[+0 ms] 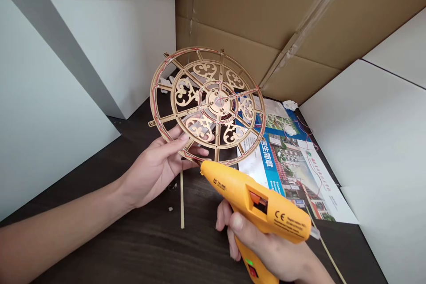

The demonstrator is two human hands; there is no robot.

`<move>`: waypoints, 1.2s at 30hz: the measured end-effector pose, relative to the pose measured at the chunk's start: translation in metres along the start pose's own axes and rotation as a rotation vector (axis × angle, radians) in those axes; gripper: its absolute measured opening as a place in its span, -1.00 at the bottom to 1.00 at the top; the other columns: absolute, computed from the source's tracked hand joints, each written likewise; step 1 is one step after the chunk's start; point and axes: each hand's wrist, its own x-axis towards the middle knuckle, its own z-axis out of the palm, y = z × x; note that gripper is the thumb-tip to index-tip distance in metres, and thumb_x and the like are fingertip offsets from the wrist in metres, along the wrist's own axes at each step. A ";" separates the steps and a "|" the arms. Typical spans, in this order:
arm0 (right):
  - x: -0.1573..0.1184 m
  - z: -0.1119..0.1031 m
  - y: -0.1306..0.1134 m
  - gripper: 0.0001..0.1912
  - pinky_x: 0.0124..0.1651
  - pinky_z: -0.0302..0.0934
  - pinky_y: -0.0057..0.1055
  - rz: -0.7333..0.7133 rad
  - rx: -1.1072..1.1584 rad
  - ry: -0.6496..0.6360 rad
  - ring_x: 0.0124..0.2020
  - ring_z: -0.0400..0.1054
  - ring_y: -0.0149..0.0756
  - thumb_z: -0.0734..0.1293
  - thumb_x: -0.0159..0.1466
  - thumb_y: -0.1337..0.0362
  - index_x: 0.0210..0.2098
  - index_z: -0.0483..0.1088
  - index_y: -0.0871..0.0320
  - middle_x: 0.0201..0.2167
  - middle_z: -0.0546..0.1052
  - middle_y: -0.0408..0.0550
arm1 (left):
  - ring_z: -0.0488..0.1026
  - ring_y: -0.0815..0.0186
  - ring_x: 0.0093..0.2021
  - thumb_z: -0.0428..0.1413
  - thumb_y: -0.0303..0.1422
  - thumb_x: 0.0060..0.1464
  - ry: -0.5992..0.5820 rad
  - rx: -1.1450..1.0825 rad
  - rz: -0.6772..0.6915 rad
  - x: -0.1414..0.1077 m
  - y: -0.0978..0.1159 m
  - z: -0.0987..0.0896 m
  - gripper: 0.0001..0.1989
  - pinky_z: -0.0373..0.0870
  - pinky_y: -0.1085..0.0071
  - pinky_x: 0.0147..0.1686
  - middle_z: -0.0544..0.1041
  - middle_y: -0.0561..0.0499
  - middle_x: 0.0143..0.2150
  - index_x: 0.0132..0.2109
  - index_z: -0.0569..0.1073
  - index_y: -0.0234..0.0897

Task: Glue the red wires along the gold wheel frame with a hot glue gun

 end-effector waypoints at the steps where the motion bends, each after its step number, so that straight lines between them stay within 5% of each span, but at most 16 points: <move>1: 0.000 0.000 0.000 -0.49 -0.29 0.26 -0.46 0.010 -0.009 0.000 -0.47 0.36 -0.42 0.12 0.47 -0.13 -0.16 0.30 0.24 -0.49 0.43 -0.05 | 0.50 0.38 -0.16 0.11 -0.31 0.28 0.004 -0.002 0.001 0.000 -0.001 -0.001 -0.72 0.54 0.43 -0.14 0.47 -0.03 -0.05 0.10 0.46 -0.22; 30: -0.008 -0.004 -0.001 -0.59 -0.34 0.31 -0.58 0.054 0.040 0.021 -0.42 0.42 -0.49 0.18 0.46 -0.06 -0.22 0.23 0.21 -0.32 0.43 -0.05 | 0.50 0.41 -0.22 0.08 -0.35 0.28 -0.014 -0.070 0.015 0.004 -0.001 -0.005 -0.76 0.59 0.39 -0.16 0.48 0.03 -0.09 0.05 0.46 -0.26; 36: -0.008 0.001 -0.008 -0.51 -0.34 0.34 -0.57 0.133 0.018 0.124 -0.44 0.43 -0.47 0.24 0.40 -0.14 -0.20 0.31 0.23 -0.34 0.47 -0.01 | 0.51 0.39 -0.23 0.06 -0.34 0.29 -0.020 -0.073 0.009 0.006 -0.002 -0.007 -0.80 0.59 0.37 -0.15 0.48 0.03 -0.15 -0.01 0.46 -0.29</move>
